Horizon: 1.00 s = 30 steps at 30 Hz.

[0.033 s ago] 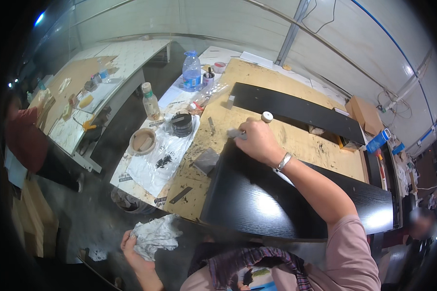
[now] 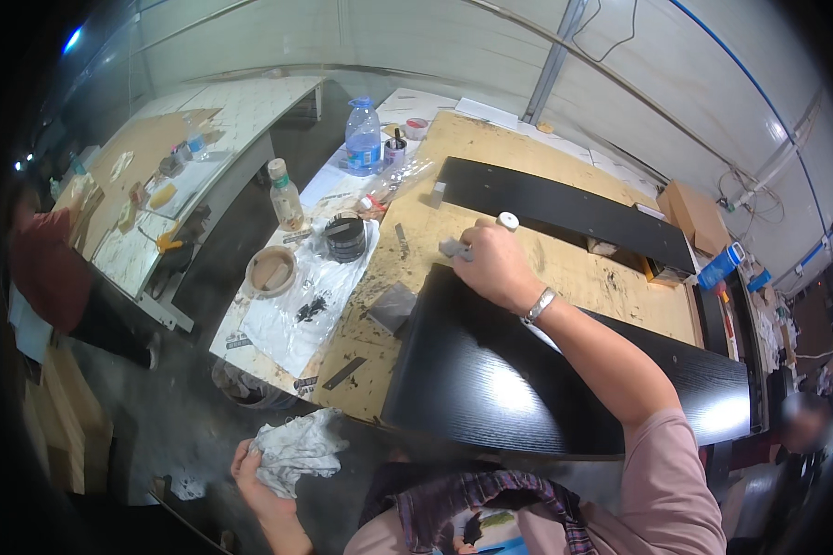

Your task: The person wipes a black wood panel with a white cloth, repeatedly applying liquid from a bottle and spreading it across the surface. They flip the panel to clean the other side and continue wiping until the clip ends.

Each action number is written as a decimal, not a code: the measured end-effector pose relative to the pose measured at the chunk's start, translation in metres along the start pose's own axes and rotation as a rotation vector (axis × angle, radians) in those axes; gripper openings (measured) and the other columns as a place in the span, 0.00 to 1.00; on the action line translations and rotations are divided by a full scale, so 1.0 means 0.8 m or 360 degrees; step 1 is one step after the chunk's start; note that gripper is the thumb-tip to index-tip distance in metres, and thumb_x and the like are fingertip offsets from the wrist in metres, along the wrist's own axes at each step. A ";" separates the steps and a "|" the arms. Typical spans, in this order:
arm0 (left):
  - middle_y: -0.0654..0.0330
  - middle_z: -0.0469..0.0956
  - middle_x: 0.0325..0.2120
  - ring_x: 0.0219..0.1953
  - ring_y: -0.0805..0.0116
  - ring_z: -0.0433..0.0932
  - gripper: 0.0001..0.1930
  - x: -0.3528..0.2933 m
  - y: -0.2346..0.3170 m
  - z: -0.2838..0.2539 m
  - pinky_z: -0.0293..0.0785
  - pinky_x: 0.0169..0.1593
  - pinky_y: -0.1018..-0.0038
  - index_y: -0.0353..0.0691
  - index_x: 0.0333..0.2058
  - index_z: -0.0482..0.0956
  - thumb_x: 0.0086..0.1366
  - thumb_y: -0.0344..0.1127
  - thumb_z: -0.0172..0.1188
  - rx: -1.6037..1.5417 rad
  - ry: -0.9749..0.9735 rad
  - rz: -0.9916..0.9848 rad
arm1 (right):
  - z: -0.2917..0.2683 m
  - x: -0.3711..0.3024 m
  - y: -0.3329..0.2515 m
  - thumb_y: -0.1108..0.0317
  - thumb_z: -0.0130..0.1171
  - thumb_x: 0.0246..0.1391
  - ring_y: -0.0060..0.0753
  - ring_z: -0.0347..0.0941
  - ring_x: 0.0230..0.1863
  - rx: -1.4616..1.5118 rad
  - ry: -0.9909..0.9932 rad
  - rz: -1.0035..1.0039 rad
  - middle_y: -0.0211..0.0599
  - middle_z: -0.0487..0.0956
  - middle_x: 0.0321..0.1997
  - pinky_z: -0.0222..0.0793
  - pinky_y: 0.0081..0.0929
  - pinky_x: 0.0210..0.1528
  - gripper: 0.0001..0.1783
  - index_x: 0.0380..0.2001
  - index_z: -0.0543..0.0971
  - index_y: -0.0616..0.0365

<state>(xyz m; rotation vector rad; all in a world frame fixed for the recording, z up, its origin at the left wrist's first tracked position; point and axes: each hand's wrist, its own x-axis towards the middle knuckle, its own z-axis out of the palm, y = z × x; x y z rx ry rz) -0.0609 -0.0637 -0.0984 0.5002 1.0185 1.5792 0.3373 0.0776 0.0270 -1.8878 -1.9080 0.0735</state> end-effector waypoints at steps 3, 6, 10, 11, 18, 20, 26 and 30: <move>0.53 0.81 0.33 0.37 0.62 0.80 0.11 0.009 -0.006 0.009 0.77 0.46 0.70 0.29 0.34 0.77 0.57 0.32 0.55 -0.0003 -0.0032 -0.0066 | 0.006 -0.010 -0.021 0.65 0.61 0.51 0.59 0.79 0.34 0.0076 0.0222 0.0056 0.57 0.80 0.34 0.76 0.48 0.41 0.14 0.23 0.80 0.68; 0.53 0.81 0.33 0.36 0.62 0.80 0.12 0.012 -0.011 0.032 0.77 0.46 0.69 0.28 0.35 0.77 0.56 0.31 0.54 0.0021 -0.0065 -0.0097 | 0.018 -0.031 -0.028 0.64 0.63 0.52 0.58 0.79 0.35 0.0027 0.0233 0.0069 0.55 0.79 0.36 0.77 0.48 0.42 0.13 0.26 0.81 0.66; 0.54 0.80 0.33 0.36 0.63 0.79 0.12 0.021 -0.011 0.037 0.76 0.45 0.69 0.29 0.35 0.77 0.58 0.33 0.54 0.0083 -0.0166 -0.0058 | -0.028 -0.087 0.018 0.66 0.66 0.51 0.55 0.78 0.34 -0.0083 0.0161 0.0376 0.51 0.79 0.35 0.75 0.43 0.40 0.12 0.28 0.81 0.67; 0.55 0.80 0.33 0.37 0.63 0.79 0.12 0.022 -0.010 0.037 0.76 0.46 0.69 0.29 0.35 0.77 0.58 0.33 0.54 0.0089 -0.0147 -0.0037 | -0.040 -0.103 0.038 0.67 0.67 0.50 0.54 0.78 0.34 -0.0114 0.0156 0.0452 0.50 0.79 0.34 0.75 0.42 0.39 0.12 0.29 0.81 0.68; 0.55 0.79 0.35 0.40 0.63 0.78 0.13 0.044 -0.004 0.081 0.75 0.48 0.68 0.31 0.36 0.77 0.61 0.36 0.52 0.0140 -0.0329 -0.0012 | -0.068 -0.119 0.063 0.65 0.66 0.52 0.53 0.78 0.32 -0.0114 0.0244 0.0599 0.51 0.79 0.32 0.74 0.43 0.37 0.13 0.26 0.81 0.67; 0.52 0.78 0.38 0.42 0.61 0.78 0.15 0.053 -0.007 0.104 0.74 0.50 0.67 0.29 0.39 0.76 0.61 0.38 0.53 0.0105 -0.0452 -0.0027 | -0.040 -0.098 0.036 0.61 0.65 0.55 0.56 0.77 0.31 -0.0010 0.0328 0.0411 0.52 0.79 0.33 0.75 0.46 0.37 0.17 0.23 0.78 0.65; 0.52 0.78 0.43 0.47 0.59 0.77 0.18 0.063 0.006 0.115 0.73 0.54 0.65 0.29 0.46 0.75 0.64 0.38 0.54 0.0289 -0.0728 0.0025 | -0.059 -0.142 0.085 0.63 0.66 0.53 0.53 0.78 0.30 -0.0113 0.0392 0.0551 0.50 0.80 0.31 0.75 0.44 0.35 0.15 0.22 0.78 0.64; 0.53 0.78 0.45 0.49 0.61 0.77 0.19 0.077 0.026 0.093 0.73 0.54 0.66 0.31 0.49 0.74 0.67 0.40 0.51 0.0349 -0.0582 0.0047 | -0.132 -0.238 0.183 0.65 0.67 0.52 0.46 0.79 0.30 -0.0389 0.0401 0.1004 0.46 0.80 0.32 0.75 0.37 0.36 0.12 0.29 0.82 0.66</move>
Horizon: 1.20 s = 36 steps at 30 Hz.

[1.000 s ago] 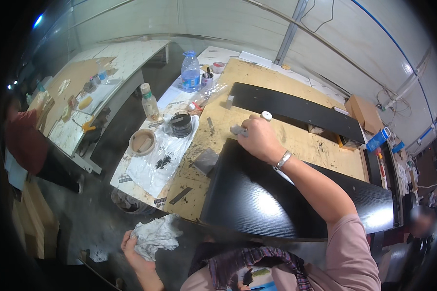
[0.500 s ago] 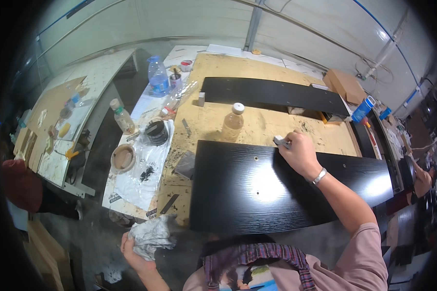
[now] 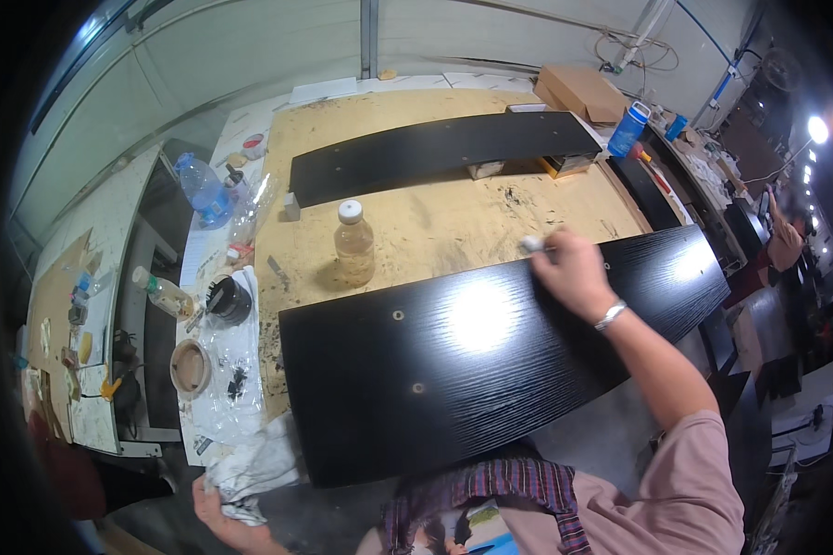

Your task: The person wipes a black wood panel with a white cloth, repeatedly applying liquid from a bottle and spreading it across the surface. They flip the panel to clean the other side and continue wiping until the clip ends.

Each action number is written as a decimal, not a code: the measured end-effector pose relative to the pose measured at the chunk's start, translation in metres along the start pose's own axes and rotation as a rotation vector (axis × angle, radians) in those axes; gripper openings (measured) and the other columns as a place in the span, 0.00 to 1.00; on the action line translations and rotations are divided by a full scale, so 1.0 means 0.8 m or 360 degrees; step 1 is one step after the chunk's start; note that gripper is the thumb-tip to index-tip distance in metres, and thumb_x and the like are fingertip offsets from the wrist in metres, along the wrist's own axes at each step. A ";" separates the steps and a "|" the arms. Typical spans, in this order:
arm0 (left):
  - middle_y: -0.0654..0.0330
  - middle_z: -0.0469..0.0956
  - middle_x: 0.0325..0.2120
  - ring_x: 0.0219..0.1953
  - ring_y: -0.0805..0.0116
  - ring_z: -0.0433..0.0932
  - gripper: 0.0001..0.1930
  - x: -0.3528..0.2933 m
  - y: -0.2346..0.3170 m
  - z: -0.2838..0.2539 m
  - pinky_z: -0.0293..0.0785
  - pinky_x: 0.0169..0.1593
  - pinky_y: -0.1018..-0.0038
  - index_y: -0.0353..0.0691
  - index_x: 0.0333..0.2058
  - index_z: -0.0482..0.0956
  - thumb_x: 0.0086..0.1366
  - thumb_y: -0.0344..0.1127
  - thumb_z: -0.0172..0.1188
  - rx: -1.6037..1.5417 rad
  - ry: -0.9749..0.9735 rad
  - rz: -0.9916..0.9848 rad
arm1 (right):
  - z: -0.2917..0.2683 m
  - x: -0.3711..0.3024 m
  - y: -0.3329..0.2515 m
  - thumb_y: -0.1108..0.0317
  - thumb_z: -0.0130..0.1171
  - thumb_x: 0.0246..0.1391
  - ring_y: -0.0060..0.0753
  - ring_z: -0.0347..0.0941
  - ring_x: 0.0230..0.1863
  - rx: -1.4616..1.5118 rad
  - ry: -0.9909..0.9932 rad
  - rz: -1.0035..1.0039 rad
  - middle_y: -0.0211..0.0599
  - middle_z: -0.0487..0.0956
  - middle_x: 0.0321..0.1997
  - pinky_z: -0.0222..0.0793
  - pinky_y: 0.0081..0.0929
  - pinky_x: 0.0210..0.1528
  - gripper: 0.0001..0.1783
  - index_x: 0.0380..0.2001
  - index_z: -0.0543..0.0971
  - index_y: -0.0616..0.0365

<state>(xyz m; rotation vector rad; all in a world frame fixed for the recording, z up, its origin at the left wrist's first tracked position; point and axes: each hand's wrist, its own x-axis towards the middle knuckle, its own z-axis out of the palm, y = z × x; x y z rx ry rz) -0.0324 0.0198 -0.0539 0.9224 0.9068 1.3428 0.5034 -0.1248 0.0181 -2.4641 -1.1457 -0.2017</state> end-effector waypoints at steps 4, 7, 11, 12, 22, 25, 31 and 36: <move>0.51 0.78 0.46 0.49 0.60 0.77 0.20 0.029 0.014 -0.003 0.73 0.55 0.65 0.30 0.50 0.73 0.69 0.40 0.49 0.0112 -0.0020 0.0212 | -0.042 0.008 0.157 0.60 0.66 0.53 0.52 0.80 0.33 -0.0434 0.0266 0.0283 0.49 0.81 0.31 0.76 0.43 0.38 0.16 0.24 0.83 0.64; 0.51 0.77 0.47 0.50 0.59 0.77 0.18 0.024 0.048 0.038 0.72 0.57 0.63 0.29 0.51 0.72 0.69 0.37 0.49 0.0092 -0.0308 0.0398 | -0.045 0.021 0.133 0.57 0.66 0.55 0.55 0.80 0.29 -0.0195 0.0250 0.0366 0.54 0.80 0.24 0.75 0.46 0.33 0.18 0.23 0.83 0.64; 0.49 0.75 0.47 0.52 0.60 0.74 0.14 0.008 0.082 0.134 0.66 0.60 0.65 0.31 0.38 0.76 0.55 0.35 0.57 0.0905 -0.0792 0.0681 | -0.006 -0.001 -0.004 0.61 0.65 0.54 0.53 0.78 0.33 0.0318 0.0031 -0.0319 0.48 0.79 0.33 0.74 0.43 0.36 0.14 0.27 0.79 0.62; 0.48 0.75 0.47 0.52 0.59 0.73 0.12 -0.008 0.079 0.190 0.64 0.60 0.64 0.34 0.32 0.76 0.49 0.33 0.58 0.1119 -0.0914 0.0925 | 0.000 -0.011 -0.026 0.61 0.65 0.54 0.53 0.77 0.33 0.0421 0.0005 -0.0492 0.47 0.77 0.32 0.74 0.44 0.36 0.13 0.27 0.78 0.61; 0.50 0.82 0.46 0.53 0.43 0.76 0.09 -0.014 -0.018 0.287 0.65 0.62 0.51 0.36 0.30 0.77 0.50 0.30 0.64 0.1564 -0.1493 0.1020 | -0.085 -0.023 0.161 0.69 0.54 0.64 0.29 0.73 0.22 0.2556 -0.0628 0.0662 0.41 0.81 0.27 0.70 0.25 0.26 0.13 0.32 0.81 0.69; 0.49 0.82 0.46 0.52 0.43 0.77 0.09 -0.015 -0.018 0.286 0.65 0.62 0.52 0.36 0.30 0.77 0.51 0.32 0.64 0.1564 -0.1473 0.1016 | -0.098 -0.030 0.145 0.69 0.52 0.66 0.32 0.73 0.26 0.2843 -0.0692 0.0791 0.47 0.82 0.36 0.70 0.28 0.27 0.14 0.40 0.80 0.72; 0.48 0.82 0.45 0.52 0.42 0.77 0.08 -0.030 -0.021 0.294 0.66 0.61 0.53 0.34 0.30 0.76 0.52 0.31 0.63 0.1615 -0.1331 0.1014 | -0.093 -0.029 0.151 0.65 0.52 0.67 0.33 0.75 0.31 0.2986 -0.0948 0.0672 0.46 0.81 0.38 0.70 0.27 0.28 0.17 0.45 0.79 0.72; 0.47 0.82 0.45 0.52 0.43 0.76 0.08 -0.038 -0.023 0.298 0.68 0.59 0.55 0.33 0.30 0.77 0.52 0.30 0.62 0.1596 -0.1285 0.1021 | -0.085 -0.021 0.164 0.65 0.53 0.68 0.32 0.75 0.32 0.2950 -0.0997 0.0660 0.45 0.82 0.40 0.70 0.27 0.29 0.15 0.43 0.79 0.69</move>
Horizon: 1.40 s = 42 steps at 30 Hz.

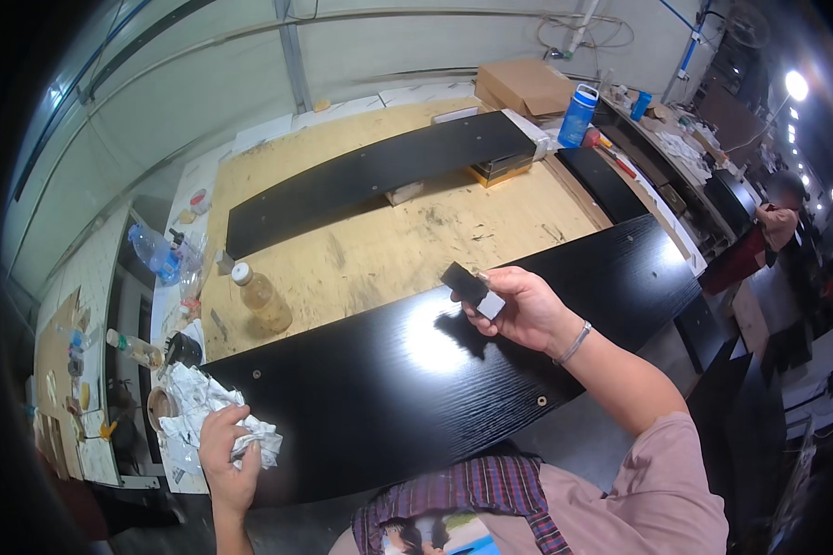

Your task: The person wipes a black wood panel with a white cloth, repeatedly applying liquid from a bottle and spreading it across the surface. They flip the panel to clean the other side and continue wiping until the clip ends.

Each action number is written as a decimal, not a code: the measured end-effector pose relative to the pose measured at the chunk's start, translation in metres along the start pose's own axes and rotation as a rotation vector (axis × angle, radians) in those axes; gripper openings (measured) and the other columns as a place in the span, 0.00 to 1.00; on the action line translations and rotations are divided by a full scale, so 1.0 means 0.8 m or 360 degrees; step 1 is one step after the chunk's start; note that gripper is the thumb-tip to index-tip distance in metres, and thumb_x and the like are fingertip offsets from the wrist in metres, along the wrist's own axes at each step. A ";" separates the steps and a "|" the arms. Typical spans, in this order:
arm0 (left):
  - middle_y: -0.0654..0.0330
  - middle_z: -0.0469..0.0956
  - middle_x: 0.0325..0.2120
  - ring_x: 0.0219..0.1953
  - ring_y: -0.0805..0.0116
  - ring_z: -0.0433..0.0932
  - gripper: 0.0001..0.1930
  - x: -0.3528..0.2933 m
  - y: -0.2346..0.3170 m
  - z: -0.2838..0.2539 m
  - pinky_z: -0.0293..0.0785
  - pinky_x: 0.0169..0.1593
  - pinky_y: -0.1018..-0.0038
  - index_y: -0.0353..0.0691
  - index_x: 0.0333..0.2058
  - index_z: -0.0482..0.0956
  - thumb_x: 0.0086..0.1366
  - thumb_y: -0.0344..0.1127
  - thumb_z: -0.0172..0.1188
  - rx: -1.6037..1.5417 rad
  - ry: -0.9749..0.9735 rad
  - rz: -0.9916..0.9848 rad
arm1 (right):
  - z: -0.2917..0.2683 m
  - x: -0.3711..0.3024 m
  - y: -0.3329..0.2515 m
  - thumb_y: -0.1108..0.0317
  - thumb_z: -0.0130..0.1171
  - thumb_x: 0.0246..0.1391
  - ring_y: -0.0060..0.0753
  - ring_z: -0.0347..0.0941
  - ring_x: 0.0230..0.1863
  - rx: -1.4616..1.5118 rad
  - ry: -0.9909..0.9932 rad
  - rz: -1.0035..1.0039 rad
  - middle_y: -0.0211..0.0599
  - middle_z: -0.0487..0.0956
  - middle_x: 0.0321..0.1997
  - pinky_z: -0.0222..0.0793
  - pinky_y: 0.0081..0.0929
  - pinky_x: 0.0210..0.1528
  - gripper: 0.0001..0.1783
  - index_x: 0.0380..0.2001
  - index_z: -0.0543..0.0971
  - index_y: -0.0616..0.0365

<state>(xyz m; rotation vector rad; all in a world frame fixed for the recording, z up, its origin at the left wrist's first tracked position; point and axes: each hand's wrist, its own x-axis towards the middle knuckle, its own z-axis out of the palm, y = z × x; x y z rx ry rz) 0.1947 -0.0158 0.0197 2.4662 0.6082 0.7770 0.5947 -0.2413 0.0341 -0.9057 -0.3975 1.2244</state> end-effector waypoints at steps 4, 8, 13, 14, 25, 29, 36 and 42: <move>0.48 0.82 0.44 0.51 0.43 0.77 0.07 0.001 -0.001 0.002 0.68 0.60 0.54 0.34 0.29 0.77 0.51 0.29 0.62 0.0023 0.0008 0.0033 | -0.002 0.009 -0.003 0.64 0.55 0.65 0.30 0.75 0.28 -0.0142 0.0006 -0.0027 0.43 0.81 0.34 0.70 0.25 0.29 0.15 0.41 0.80 0.69; 0.50 0.83 0.45 0.52 0.44 0.78 0.06 0.000 0.000 0.000 0.67 0.61 0.53 0.36 0.29 0.78 0.51 0.29 0.63 0.0106 0.0007 0.0012 | 0.008 0.024 -0.009 0.64 0.61 0.59 0.19 0.72 0.28 -0.0832 0.0191 -0.0104 0.31 0.79 0.29 0.68 0.21 0.31 0.15 0.42 0.82 0.66; 0.51 0.83 0.45 0.51 0.46 0.79 0.07 -0.005 0.002 -0.009 0.71 0.58 0.56 0.35 0.31 0.78 0.52 0.27 0.64 0.0171 0.0040 0.0019 | 0.073 0.051 -0.002 0.69 0.63 0.56 0.16 0.69 0.29 -0.1310 0.0092 -0.0185 0.26 0.78 0.29 0.66 0.17 0.34 0.12 0.40 0.83 0.67; 0.51 0.83 0.45 0.51 0.46 0.79 0.07 -0.007 0.001 -0.007 0.71 0.57 0.55 0.35 0.31 0.78 0.53 0.27 0.65 0.0193 0.0080 0.0021 | 0.085 0.053 0.001 0.70 0.63 0.56 0.15 0.69 0.29 -0.1368 0.0065 -0.0179 0.26 0.78 0.29 0.66 0.17 0.34 0.12 0.40 0.83 0.67; 0.51 0.84 0.33 0.33 0.59 0.84 0.06 -0.031 -0.049 -0.094 0.78 0.39 0.69 0.31 0.33 0.80 0.56 0.24 0.65 0.0107 0.0432 -0.0228 | 0.175 0.098 0.087 0.67 0.66 0.51 0.32 0.77 0.31 -0.2018 0.0093 -0.0658 0.44 0.81 0.31 0.73 0.28 0.37 0.14 0.37 0.83 0.68; 0.56 0.82 0.30 0.30 0.71 0.78 0.05 -0.057 -0.110 -0.133 0.74 0.38 0.75 0.29 0.33 0.80 0.58 0.24 0.62 -0.0154 0.0650 -0.0391 | 0.256 0.126 0.145 0.66 0.67 0.50 0.45 0.78 0.32 -0.2249 0.0051 -0.0881 0.46 0.79 0.32 0.75 0.37 0.37 0.12 0.33 0.83 0.65; 0.65 0.77 0.28 0.29 0.80 0.70 0.05 -0.068 -0.188 -0.100 0.66 0.35 0.80 0.29 0.35 0.80 0.62 0.25 0.59 -0.0826 0.0640 -0.0559 | 0.364 0.189 0.241 0.64 0.69 0.51 0.51 0.79 0.34 -0.2419 0.0190 -0.1064 0.46 0.78 0.33 0.76 0.40 0.38 0.12 0.33 0.81 0.63; 0.61 0.80 0.30 0.30 0.77 0.72 0.07 -0.083 -0.220 -0.090 0.69 0.37 0.78 0.28 0.34 0.80 0.61 0.27 0.60 -0.1032 0.0574 -0.0600 | 0.343 0.187 0.235 0.66 0.66 0.51 0.53 0.79 0.31 -0.2789 0.0494 -0.0757 0.49 0.80 0.32 0.76 0.44 0.38 0.10 0.25 0.82 0.63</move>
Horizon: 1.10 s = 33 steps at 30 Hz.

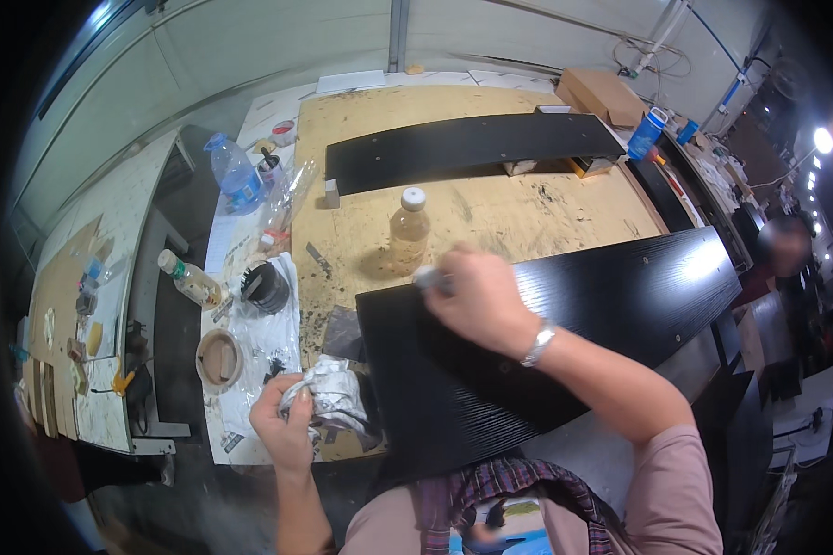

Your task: The person wipes a black wood panel with a white cloth, repeatedly applying liquid from a bottle and spreading it across the surface. They flip the panel to clean the other side and continue wiping until the clip ends.

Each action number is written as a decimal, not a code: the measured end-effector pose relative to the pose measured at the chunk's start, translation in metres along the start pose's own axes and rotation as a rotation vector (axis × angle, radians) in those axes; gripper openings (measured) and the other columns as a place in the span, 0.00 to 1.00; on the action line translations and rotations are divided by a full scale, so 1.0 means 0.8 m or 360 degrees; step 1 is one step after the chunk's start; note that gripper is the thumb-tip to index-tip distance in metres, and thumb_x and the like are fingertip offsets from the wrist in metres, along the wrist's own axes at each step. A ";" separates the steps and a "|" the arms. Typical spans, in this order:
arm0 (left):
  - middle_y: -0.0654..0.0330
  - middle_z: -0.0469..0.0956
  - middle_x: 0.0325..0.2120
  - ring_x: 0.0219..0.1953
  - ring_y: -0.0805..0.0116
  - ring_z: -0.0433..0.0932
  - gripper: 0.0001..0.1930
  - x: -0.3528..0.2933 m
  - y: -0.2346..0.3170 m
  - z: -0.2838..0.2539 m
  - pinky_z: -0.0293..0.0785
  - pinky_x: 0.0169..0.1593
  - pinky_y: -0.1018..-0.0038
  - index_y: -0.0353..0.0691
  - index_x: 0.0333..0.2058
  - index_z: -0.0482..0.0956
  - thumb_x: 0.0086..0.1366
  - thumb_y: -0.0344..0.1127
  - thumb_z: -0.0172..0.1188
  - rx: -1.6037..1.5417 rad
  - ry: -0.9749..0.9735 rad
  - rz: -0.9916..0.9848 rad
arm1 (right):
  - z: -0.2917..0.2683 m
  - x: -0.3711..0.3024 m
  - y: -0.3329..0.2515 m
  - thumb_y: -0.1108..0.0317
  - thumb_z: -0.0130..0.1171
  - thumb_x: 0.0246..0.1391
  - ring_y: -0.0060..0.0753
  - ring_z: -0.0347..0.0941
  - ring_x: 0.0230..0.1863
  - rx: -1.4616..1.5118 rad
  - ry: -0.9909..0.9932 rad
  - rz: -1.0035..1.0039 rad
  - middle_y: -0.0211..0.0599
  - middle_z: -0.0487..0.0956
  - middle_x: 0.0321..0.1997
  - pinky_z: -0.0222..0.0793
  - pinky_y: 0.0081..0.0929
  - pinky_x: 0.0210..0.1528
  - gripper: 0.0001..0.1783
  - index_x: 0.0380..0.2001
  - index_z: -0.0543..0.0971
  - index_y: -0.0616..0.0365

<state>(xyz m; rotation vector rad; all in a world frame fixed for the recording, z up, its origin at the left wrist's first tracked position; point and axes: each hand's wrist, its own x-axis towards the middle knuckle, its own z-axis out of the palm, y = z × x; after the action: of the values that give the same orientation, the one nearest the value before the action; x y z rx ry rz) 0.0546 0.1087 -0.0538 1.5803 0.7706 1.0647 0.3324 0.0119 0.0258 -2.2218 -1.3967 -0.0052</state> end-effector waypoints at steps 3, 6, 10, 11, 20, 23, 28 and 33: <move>0.61 0.80 0.30 0.31 0.77 0.73 0.07 -0.002 -0.013 -0.008 0.70 0.38 0.78 0.28 0.34 0.81 0.61 0.27 0.60 -0.0030 -0.0066 -0.0017 | -0.029 -0.008 0.029 0.68 0.68 0.50 0.47 0.79 0.29 -0.0109 0.0043 0.0198 0.47 0.80 0.31 0.76 0.37 0.35 0.10 0.25 0.82 0.66; 0.61 0.80 0.30 0.32 0.77 0.74 0.06 -0.002 -0.010 -0.004 0.71 0.38 0.77 0.29 0.34 0.81 0.62 0.27 0.61 -0.0083 -0.0165 -0.0144 | -0.006 -0.006 -0.009 0.68 0.69 0.50 0.46 0.80 0.32 0.0191 0.0113 -0.0010 0.45 0.79 0.31 0.76 0.35 0.37 0.11 0.30 0.82 0.66; 0.57 0.82 0.32 0.34 0.74 0.77 0.08 0.007 -0.034 0.007 0.73 0.41 0.74 0.30 0.37 0.82 0.62 0.29 0.63 0.0180 -0.0240 -0.0266 | 0.012 0.006 -0.038 0.65 0.67 0.51 0.50 0.80 0.35 -0.0057 -0.0091 -0.0043 0.47 0.81 0.35 0.76 0.40 0.39 0.11 0.32 0.83 0.63; 0.53 0.84 0.34 0.36 0.70 0.81 0.10 0.012 -0.059 0.007 0.75 0.43 0.71 0.30 0.39 0.82 0.62 0.31 0.64 0.0304 -0.0272 -0.0347 | 0.009 0.010 -0.034 0.65 0.67 0.51 0.51 0.80 0.35 -0.0121 -0.0139 0.0066 0.47 0.81 0.36 0.76 0.41 0.39 0.11 0.32 0.83 0.62; 0.52 0.85 0.42 0.41 0.61 0.85 0.14 0.094 -0.192 -0.060 0.78 0.47 0.66 0.34 0.47 0.82 0.66 0.34 0.63 0.0457 0.0200 -0.0236 | -0.007 0.028 -0.043 0.68 0.60 0.63 0.18 0.73 0.28 0.1481 -0.0392 0.0456 0.29 0.79 0.29 0.68 0.17 0.31 0.13 0.42 0.81 0.70; 0.52 0.85 0.37 0.38 0.60 0.85 0.16 0.159 -0.210 -0.084 0.78 0.45 0.66 0.34 0.48 0.81 0.65 0.35 0.65 0.0657 0.0640 -0.0104 | 0.012 0.044 -0.075 0.66 0.60 0.63 0.19 0.74 0.28 0.1723 -0.0529 0.0535 0.30 0.79 0.29 0.71 0.19 0.32 0.13 0.42 0.82 0.67; 0.48 0.85 0.35 0.36 0.54 0.84 0.18 0.222 -0.252 -0.079 0.78 0.43 0.63 0.33 0.46 0.80 0.61 0.37 0.70 0.0934 0.0606 -0.0184 | 0.058 0.082 -0.096 0.65 0.61 0.61 0.21 0.71 0.27 0.1714 -0.0606 0.0482 0.31 0.78 0.27 0.68 0.21 0.32 0.14 0.37 0.83 0.69; 0.50 0.85 0.28 0.32 0.55 0.83 0.15 0.235 -0.266 -0.075 0.76 0.39 0.63 0.32 0.39 0.81 0.58 0.35 0.72 0.0755 0.0504 -0.0210 | 0.083 0.102 -0.117 0.67 0.62 0.58 0.23 0.71 0.26 0.1640 -0.0555 0.0547 0.33 0.78 0.26 0.68 0.23 0.31 0.13 0.34 0.83 0.71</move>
<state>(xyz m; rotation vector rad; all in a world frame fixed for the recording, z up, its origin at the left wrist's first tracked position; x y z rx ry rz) 0.0825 0.3533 -0.2074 1.7376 1.4050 1.1009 0.2743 0.1402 0.0287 -1.5472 -0.8188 1.0171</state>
